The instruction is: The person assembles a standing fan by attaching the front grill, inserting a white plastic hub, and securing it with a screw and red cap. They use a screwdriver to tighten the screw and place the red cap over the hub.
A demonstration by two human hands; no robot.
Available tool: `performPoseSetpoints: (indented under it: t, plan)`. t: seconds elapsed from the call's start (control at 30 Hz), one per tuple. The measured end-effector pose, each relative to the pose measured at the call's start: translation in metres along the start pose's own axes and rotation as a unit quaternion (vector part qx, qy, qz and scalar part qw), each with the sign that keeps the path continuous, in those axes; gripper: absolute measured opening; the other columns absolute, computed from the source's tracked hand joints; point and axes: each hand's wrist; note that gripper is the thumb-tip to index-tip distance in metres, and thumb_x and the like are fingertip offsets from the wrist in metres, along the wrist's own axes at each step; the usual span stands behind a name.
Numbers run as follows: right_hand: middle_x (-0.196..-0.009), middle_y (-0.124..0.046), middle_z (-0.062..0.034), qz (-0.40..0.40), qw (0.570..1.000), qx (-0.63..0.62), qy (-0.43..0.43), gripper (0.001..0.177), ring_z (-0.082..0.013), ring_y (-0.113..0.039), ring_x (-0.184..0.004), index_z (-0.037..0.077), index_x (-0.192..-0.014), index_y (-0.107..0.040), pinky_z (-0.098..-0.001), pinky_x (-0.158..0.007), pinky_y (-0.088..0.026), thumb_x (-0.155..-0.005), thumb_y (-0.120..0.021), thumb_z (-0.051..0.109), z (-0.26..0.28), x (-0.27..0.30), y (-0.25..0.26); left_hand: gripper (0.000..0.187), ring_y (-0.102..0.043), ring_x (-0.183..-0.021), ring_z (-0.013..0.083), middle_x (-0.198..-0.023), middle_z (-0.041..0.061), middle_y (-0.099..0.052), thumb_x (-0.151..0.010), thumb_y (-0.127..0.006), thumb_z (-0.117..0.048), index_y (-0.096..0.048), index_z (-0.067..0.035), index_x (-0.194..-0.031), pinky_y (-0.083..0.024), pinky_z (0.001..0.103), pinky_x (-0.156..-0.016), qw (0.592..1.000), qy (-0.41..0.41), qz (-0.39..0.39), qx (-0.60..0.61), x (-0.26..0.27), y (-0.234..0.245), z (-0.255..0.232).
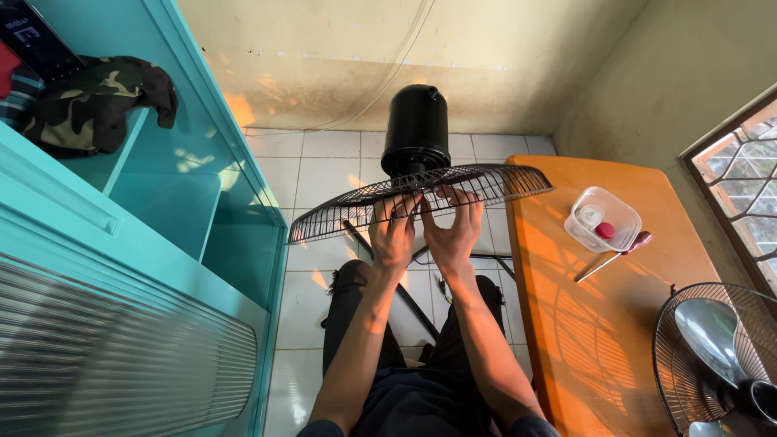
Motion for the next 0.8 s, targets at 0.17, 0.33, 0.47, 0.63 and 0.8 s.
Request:
performPoseSetpoints:
  t: [0.17,0.33,0.47,0.63,0.8]
  plan:
    - [-0.100,-0.060,-0.0115,-0.046,0.997,0.045,0.052,0.053,-0.0351,-0.056,-0.097,0.002,-0.109,-0.057,-0.0474,-0.090,-0.045,-0.070,-0.092,0.008,-0.015,0.003,-0.020,0.032,-0.063,-0.084,0.0256,-0.098,0.008,-0.066,-0.075,-0.072,0.015,-0.072,-0.004,-0.101,-0.053,0.037,-0.070,0.996,-0.044,-0.038,-0.068,-0.010,0.003,0.009]
    - [-0.095,-0.058,-0.0092,-0.097,0.988,0.083,0.089,0.049,-0.0321,-0.054,-0.091,0.003,-0.105,-0.056,-0.0467,-0.087,-0.044,-0.072,-0.092,0.006,-0.017,-0.003,-0.027,0.023,-0.059,-0.074,0.0249,-0.087,0.005,-0.063,-0.072,-0.079,0.004,-0.067,-0.008,-0.087,-0.047,0.039,-0.063,0.988,-0.091,-0.062,-0.107,-0.022,0.008,0.014]
    - [-0.089,-0.053,-0.0072,-0.090,0.991,0.068,0.077,0.046,-0.0298,-0.051,-0.085,0.005,-0.099,-0.054,-0.0442,-0.081,-0.042,-0.072,-0.091,0.005,-0.009,-0.010,-0.013,0.023,-0.058,-0.072,0.0231,-0.088,0.004,-0.063,-0.074,-0.081,0.006,-0.067,-0.008,-0.088,-0.048,0.037,-0.061,0.986,-0.101,-0.069,-0.110,-0.030,0.013,0.001]
    - [-0.087,-0.052,-0.0065,-0.055,0.996,0.058,0.037,0.042,-0.0259,-0.050,-0.082,0.004,-0.097,-0.055,-0.0406,-0.077,-0.041,-0.068,-0.085,0.000,0.008,-0.015,0.025,0.026,-0.059,-0.072,0.0198,-0.092,-0.001,-0.064,-0.074,-0.085,0.000,-0.069,-0.012,-0.091,-0.048,0.034,-0.060,0.989,-0.093,-0.055,-0.102,-0.035,0.025,-0.036]
    - [-0.091,-0.055,-0.0072,-0.057,0.996,0.058,0.034,0.046,-0.0258,-0.052,-0.085,0.002,-0.102,-0.055,-0.0399,-0.077,-0.041,-0.066,-0.085,0.000,0.019,-0.029,0.065,0.034,-0.055,-0.068,0.0132,-0.103,-0.004,-0.066,-0.079,-0.088,-0.004,-0.074,-0.016,-0.107,-0.047,0.028,-0.056,0.983,-0.144,-0.019,-0.110,-0.044,0.030,-0.067]
Point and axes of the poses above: each hand's wrist, its own x-axis away from the middle knuckle, its own y-axis out of the back of the hand, z = x × y
